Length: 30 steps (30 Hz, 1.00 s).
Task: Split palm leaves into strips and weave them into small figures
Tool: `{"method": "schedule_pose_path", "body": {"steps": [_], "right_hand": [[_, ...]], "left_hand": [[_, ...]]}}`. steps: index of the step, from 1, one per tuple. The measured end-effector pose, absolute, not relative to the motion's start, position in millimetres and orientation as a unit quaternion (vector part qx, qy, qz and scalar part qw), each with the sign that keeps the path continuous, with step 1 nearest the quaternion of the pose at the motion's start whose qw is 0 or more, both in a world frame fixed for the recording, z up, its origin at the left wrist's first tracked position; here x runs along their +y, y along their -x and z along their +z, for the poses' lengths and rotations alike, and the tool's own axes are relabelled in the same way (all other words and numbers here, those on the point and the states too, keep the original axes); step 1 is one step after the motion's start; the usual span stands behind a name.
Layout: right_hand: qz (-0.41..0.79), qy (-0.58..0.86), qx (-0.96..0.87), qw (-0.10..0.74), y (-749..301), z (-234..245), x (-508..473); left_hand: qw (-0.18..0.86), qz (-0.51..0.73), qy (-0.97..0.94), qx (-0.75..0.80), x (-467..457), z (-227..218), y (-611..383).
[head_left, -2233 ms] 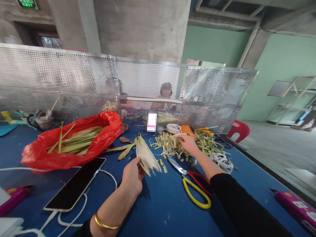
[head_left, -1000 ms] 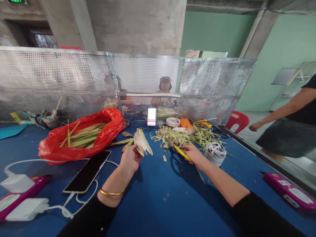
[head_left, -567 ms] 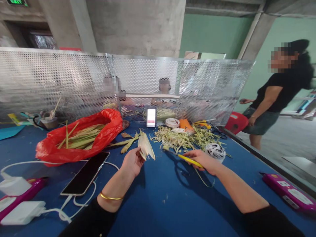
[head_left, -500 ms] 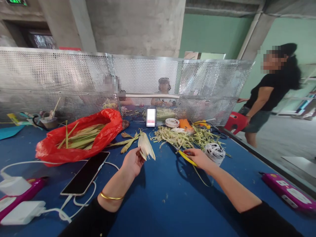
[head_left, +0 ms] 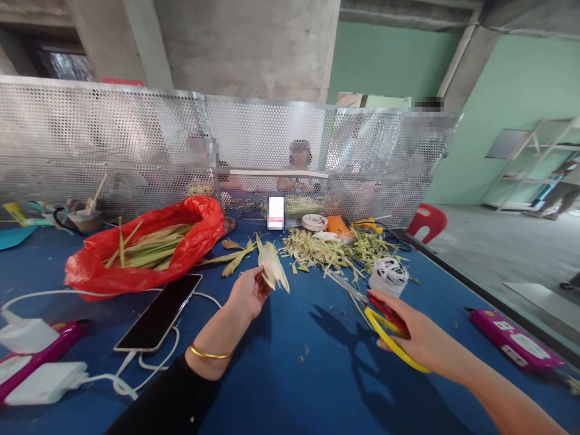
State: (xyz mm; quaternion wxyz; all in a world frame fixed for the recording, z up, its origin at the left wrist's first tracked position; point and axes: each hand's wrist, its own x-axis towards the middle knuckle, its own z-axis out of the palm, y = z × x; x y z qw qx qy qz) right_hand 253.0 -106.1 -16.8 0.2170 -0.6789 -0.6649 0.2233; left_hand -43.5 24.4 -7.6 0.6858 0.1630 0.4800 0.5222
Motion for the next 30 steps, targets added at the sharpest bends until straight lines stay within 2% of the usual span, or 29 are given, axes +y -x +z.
{"method": "schedule_pose_path", "body": {"steps": [6, 15, 19, 25, 30], "right_hand": [[0.09, 0.74, -0.655, 0.12, -296.5, -28.1, -163.5], [0.076, 0.755, -0.65, 0.052, -292.1, -27.9, -170.9], [0.094, 0.745, -0.659, 0.041, -267.9, -22.2, -139.6], [0.101, 0.715, -0.687, 0.077, -236.0, -15.7, -79.4], [0.063, 0.712, -0.694, 0.085, -209.1, 1.2, -15.4]], "left_hand": [[0.699, 0.499, -0.174, 0.481, 18.9, -7.7, 38.0], [0.697, 0.493, -0.177, 0.489, 20.3, -9.8, 36.8], [0.693, 0.497, -0.177, 0.491, 20.8, -10.3, 37.7], [0.703, 0.49, -0.181, 0.483, 18.3, -8.7, 36.2], [0.699, 0.492, -0.172, 0.489, 18.6, -6.9, 36.1]]}}
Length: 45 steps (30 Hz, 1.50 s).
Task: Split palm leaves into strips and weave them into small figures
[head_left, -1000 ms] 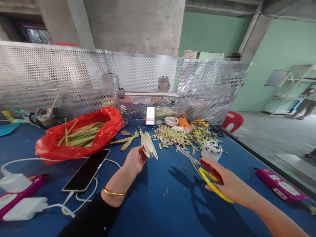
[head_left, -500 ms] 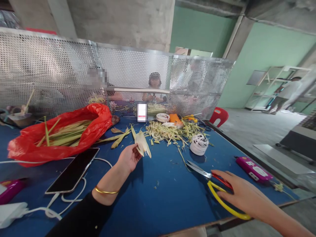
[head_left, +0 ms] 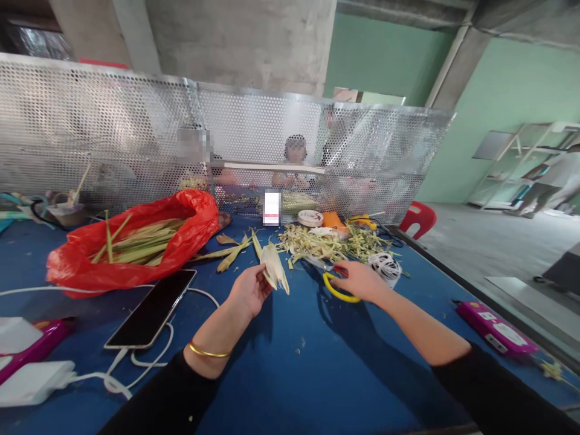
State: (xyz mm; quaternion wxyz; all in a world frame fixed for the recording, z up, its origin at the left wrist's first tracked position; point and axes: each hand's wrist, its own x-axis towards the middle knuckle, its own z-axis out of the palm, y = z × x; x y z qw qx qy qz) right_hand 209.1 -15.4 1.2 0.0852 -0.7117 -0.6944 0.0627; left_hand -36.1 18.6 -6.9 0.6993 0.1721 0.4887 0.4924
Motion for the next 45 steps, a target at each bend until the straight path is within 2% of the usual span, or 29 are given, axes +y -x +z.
{"method": "schedule_pose_path", "body": {"steps": [5, 10, 18, 23, 27, 31, 40, 45], "right_hand": [[0.037, 0.71, -0.698, 0.087, -202.7, 26.7, 30.8], [0.04, 0.694, -0.717, 0.062, -213.8, 38.9, 8.5], [-0.018, 0.743, -0.669, 0.012, -254.5, 6.8, -105.4], [-0.009, 0.787, -0.617, 0.002, -263.7, -17.2, -124.0], [0.007, 0.776, -0.629, 0.042, -255.5, -21.7, -101.5], [0.027, 0.753, -0.657, 0.039, -238.8, -14.5, -61.6], [0.006, 0.696, -0.713, 0.083, -201.9, 34.8, 41.8], [0.014, 0.687, -0.722, 0.086, -202.9, 41.9, 36.6]], "left_hand": [[0.697, 0.496, -0.166, 0.491, 20.3, -5.0, 37.6], [0.696, 0.498, -0.164, 0.491, 20.9, -7.6, 37.3], [0.706, 0.48, -0.172, 0.492, 15.0, -17.4, 29.7], [0.712, 0.473, -0.186, 0.485, 10.3, -17.5, 26.6], [0.706, 0.478, -0.189, 0.488, 12.8, -20.2, 28.9], [0.706, 0.477, -0.188, 0.488, 14.3, -22.8, 29.6], [0.72, 0.461, -0.186, 0.485, 13.5, -24.4, 26.2], [0.717, 0.464, -0.182, 0.487, 13.2, -24.0, 27.2]]}}
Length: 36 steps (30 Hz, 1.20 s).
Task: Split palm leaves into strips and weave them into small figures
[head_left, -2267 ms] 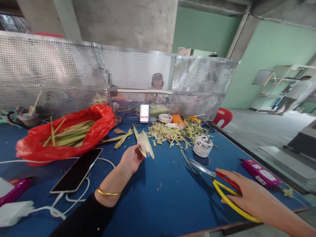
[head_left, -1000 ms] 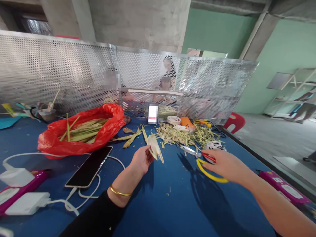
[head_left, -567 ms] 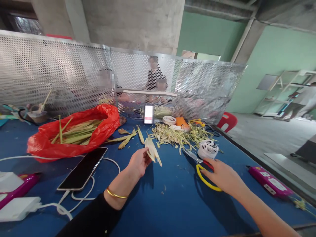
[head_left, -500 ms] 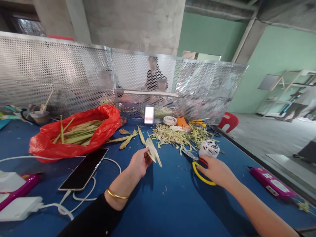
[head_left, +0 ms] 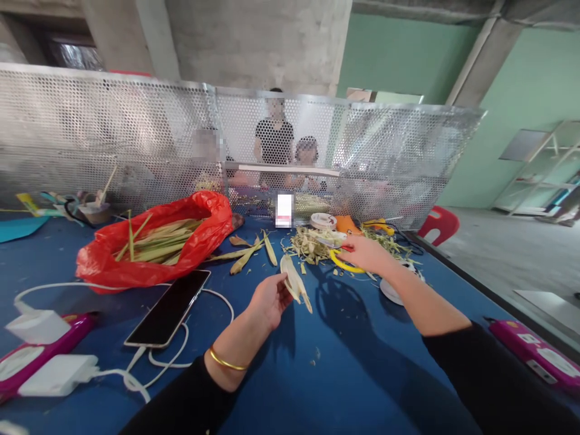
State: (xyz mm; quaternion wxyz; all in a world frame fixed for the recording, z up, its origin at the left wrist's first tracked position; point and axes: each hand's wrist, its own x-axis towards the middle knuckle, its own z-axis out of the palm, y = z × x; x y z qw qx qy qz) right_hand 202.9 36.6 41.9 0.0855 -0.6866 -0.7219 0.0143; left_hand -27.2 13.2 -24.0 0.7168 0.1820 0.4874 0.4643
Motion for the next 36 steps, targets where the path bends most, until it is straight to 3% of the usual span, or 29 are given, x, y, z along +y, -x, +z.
{"method": "schedule_pose_path", "body": {"steps": [4, 10, 13, 15, 17, 19, 20, 28, 36], "right_hand": [[0.037, 0.694, -0.711, 0.108, -212.0, 19.8, -6.9], [-0.01, 0.709, -0.703, 0.053, -216.6, -15.0, -45.5], [-0.003, 0.691, -0.711, 0.129, -209.9, -11.1, -44.4], [0.1, 0.662, -0.697, 0.256, -196.7, -4.9, -42.3], [0.357, 0.574, -0.646, 0.355, -177.9, -2.5, -41.4], [0.567, 0.469, -0.561, 0.379, -159.2, -6.6, -42.5], [0.609, 0.445, -0.521, 0.399, -152.0, -10.6, -43.6], [0.656, 0.423, -0.389, 0.49, -155.6, -31.6, -50.1], [0.568, 0.456, -0.444, 0.521, -150.3, -27.3, -53.3]], "left_hand": [[0.717, 0.464, -0.193, 0.483, 10.9, -24.6, 24.1], [0.713, 0.468, -0.253, 0.456, -3.5, -21.8, 14.4], [0.712, 0.468, -0.302, 0.428, -13.2, -17.7, 11.0], [0.705, 0.471, -0.349, 0.399, -18.5, -15.3, 9.6], [0.696, 0.473, -0.391, 0.373, -22.1, -14.0, 8.8], [0.688, 0.476, -0.407, 0.365, -23.7, -14.6, 8.5], [0.685, 0.477, -0.408, 0.369, -23.6, -15.7, 8.4], [0.666, 0.467, -0.384, 0.438, -13.8, -30.3, 10.0], [0.726, 0.387, -0.404, 0.399, -24.8, -26.8, 5.4]]}}
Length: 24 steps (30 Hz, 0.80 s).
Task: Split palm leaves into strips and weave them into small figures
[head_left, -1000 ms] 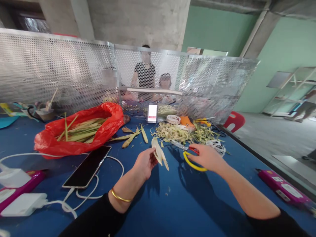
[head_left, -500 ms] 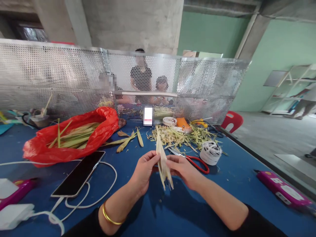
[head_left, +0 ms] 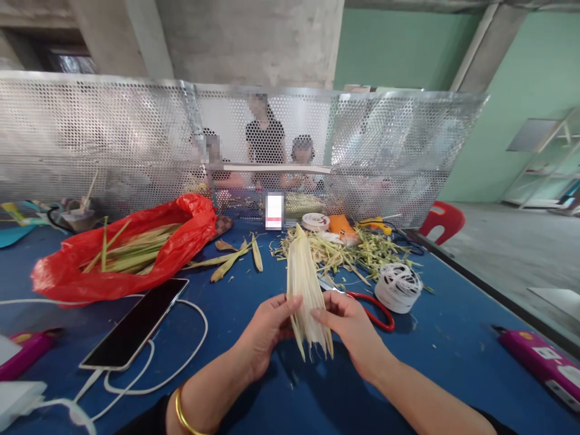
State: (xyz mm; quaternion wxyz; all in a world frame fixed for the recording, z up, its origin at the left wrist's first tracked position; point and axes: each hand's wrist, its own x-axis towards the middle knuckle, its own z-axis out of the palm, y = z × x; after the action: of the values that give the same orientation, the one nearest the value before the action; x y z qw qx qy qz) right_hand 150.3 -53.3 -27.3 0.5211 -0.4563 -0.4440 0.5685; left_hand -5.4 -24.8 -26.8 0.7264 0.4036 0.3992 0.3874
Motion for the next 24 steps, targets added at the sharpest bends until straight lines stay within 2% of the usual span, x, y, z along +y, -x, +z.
{"method": "schedule_pose_path", "body": {"steps": [4, 18, 24], "right_hand": [[0.547, 0.468, -0.469, 0.512, -150.5, -29.3, -52.7], [0.57, 0.451, -0.438, 0.528, -156.8, -30.4, -47.4], [0.604, 0.472, -0.467, 0.441, -157.9, -25.7, -49.5]], "left_hand": [[0.723, 0.36, -0.401, 0.432, -28.0, -30.1, 0.8], [0.726, 0.389, -0.379, 0.422, -27.0, -26.4, 3.1], [0.706, 0.406, -0.384, 0.436, -27.6, -23.4, 2.3]]}}
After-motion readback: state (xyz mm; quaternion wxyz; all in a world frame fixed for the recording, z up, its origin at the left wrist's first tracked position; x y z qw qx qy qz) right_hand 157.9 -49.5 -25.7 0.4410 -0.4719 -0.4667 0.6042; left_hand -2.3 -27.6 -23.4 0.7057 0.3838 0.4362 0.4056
